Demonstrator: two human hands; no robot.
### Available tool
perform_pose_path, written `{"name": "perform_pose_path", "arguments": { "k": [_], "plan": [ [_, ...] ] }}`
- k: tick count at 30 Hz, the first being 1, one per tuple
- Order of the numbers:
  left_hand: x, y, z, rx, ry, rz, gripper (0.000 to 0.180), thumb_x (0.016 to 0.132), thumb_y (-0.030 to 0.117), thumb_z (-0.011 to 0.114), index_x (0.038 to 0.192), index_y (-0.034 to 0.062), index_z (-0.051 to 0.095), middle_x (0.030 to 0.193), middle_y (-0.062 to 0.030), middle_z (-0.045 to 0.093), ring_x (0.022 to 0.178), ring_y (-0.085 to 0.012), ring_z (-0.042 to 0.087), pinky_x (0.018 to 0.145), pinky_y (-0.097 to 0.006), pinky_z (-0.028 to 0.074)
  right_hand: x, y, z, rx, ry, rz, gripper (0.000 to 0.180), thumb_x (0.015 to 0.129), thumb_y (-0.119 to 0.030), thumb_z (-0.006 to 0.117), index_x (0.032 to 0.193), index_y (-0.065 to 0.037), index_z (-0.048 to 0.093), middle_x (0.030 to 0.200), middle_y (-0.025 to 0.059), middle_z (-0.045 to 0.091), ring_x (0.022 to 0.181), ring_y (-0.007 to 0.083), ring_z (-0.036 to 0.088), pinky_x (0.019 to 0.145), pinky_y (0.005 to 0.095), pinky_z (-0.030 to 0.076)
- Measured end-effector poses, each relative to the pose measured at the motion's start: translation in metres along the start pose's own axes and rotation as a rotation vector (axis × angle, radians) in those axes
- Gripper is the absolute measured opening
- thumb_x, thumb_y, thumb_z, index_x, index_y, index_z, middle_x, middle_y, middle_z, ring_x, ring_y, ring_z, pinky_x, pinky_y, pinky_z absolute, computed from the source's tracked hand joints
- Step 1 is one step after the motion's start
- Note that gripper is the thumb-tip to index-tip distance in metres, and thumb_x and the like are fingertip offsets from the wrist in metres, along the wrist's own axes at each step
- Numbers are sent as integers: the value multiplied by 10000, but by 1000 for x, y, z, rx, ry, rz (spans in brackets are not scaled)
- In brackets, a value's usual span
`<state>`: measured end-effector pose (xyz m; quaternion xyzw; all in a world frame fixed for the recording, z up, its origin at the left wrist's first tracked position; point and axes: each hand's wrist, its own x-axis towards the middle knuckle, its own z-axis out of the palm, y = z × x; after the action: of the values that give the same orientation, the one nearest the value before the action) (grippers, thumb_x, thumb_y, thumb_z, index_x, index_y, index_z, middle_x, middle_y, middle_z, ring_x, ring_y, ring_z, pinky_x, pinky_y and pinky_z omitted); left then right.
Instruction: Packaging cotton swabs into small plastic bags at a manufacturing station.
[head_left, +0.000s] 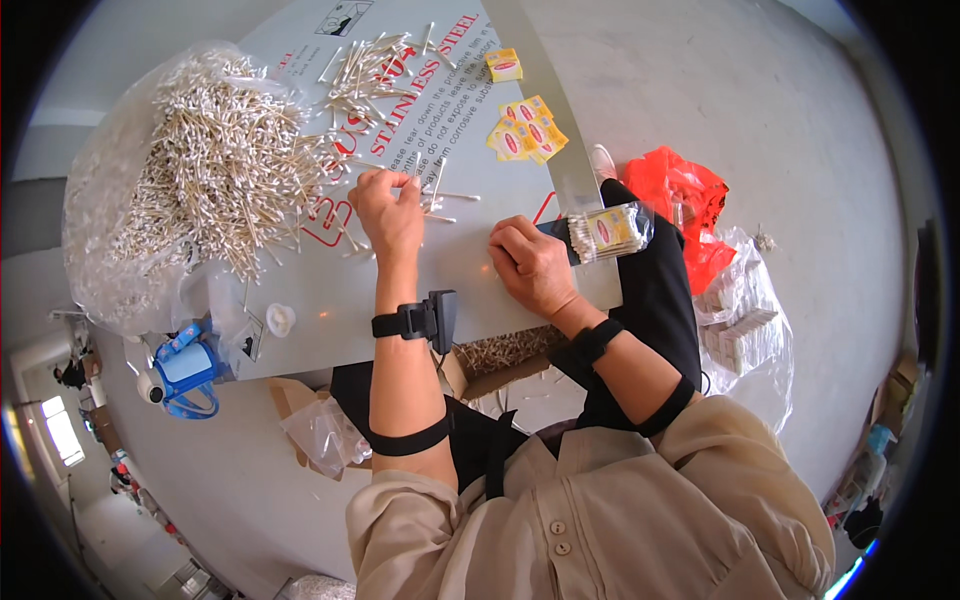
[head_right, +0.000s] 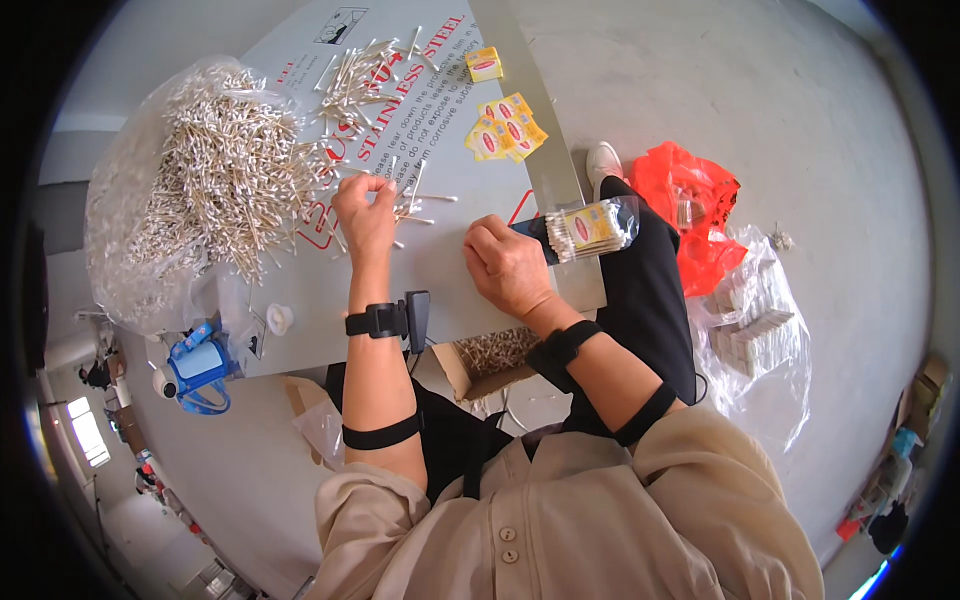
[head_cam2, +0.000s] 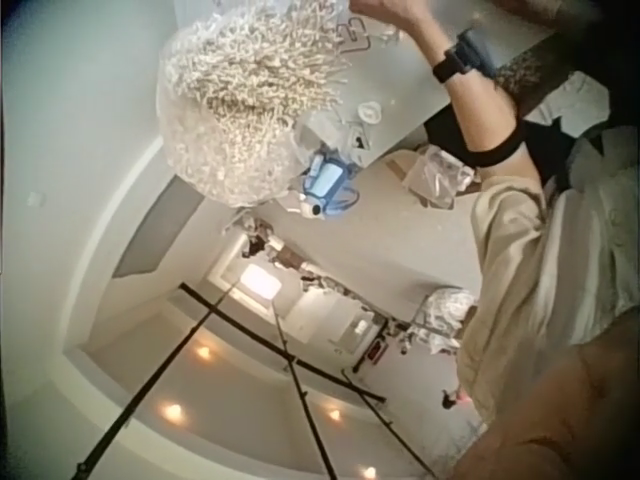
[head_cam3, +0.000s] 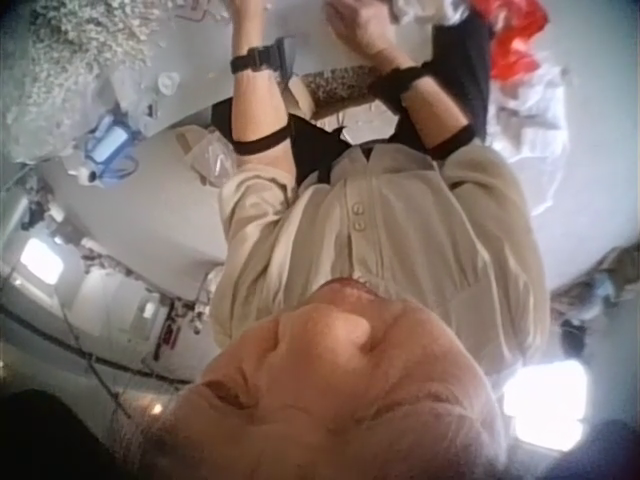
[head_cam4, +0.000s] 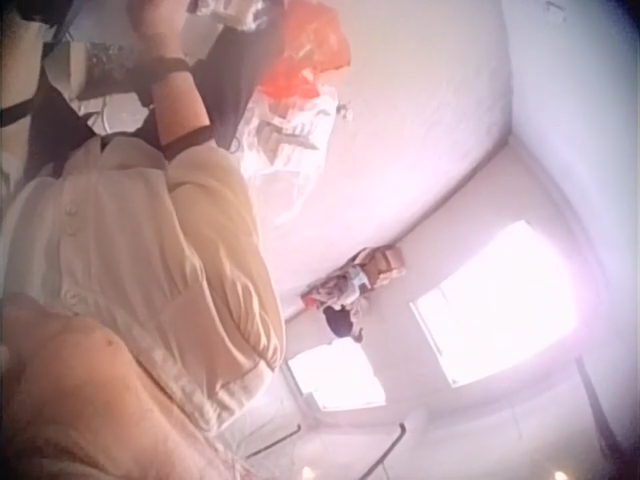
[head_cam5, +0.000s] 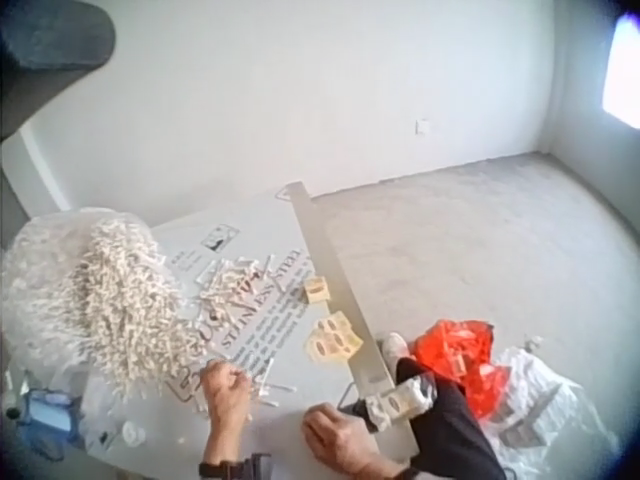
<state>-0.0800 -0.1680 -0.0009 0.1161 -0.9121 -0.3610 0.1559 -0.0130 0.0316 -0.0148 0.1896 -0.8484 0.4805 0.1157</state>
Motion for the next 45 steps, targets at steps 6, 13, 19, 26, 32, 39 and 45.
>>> {"name": "perform_pose_path", "arguments": {
  "k": [6,13,19,26,32,39,45],
  "plan": [
    [-29,20,-14,50,-243,69,125,712,97,762,785,63,667,993,-70,599,1014,-301,499,878,-409,436,-2,3,-1,-6,4,26,76,818,-70,657,844,-66,585,924,61,629,746,305,645,629,389,538],
    [-14,20,6,289,-65,166,121,710,102,774,773,73,675,954,-67,585,994,-305,509,868,-414,445,-2,0,-1,-9,-14,13,77,814,-76,660,846,-66,590,931,61,628,745,303,644,636,390,538],
    [0,-4,5,-200,206,51,63,802,86,727,828,53,681,891,-39,606,880,-202,555,756,-348,457,0,-3,2,11,-4,-5,77,814,-75,656,843,-63,586,930,65,628,745,309,643,642,387,539],
    [-77,26,-60,-417,-733,-137,76,857,60,683,836,5,636,738,20,593,677,-60,505,628,-240,439,-3,6,3,31,56,48,74,813,-69,651,845,-68,584,920,72,632,748,321,646,644,390,537],
    [-111,7,-57,-299,-325,-31,67,828,1,668,874,-15,621,769,-70,585,667,-147,566,642,-276,473,-3,2,4,-11,41,43,147,811,-76,657,952,-90,617,951,66,631,748,319,652,642,396,541],
    [-70,-3,-48,233,-64,157,310,752,-9,726,1036,75,638,1013,-73,569,1015,-310,531,888,-415,447,14,-5,1,-236,-177,62,246,827,-110,624,1071,-135,643,885,78,593,671,302,637,593,402,534],
    [-65,-3,-37,371,-83,278,178,729,9,740,858,81,640,957,-58,557,970,-293,509,846,-418,432,7,2,10,-291,-130,-41,44,800,-92,621,839,-108,609,828,66,557,638,284,620,563,403,521]
  ]
}}
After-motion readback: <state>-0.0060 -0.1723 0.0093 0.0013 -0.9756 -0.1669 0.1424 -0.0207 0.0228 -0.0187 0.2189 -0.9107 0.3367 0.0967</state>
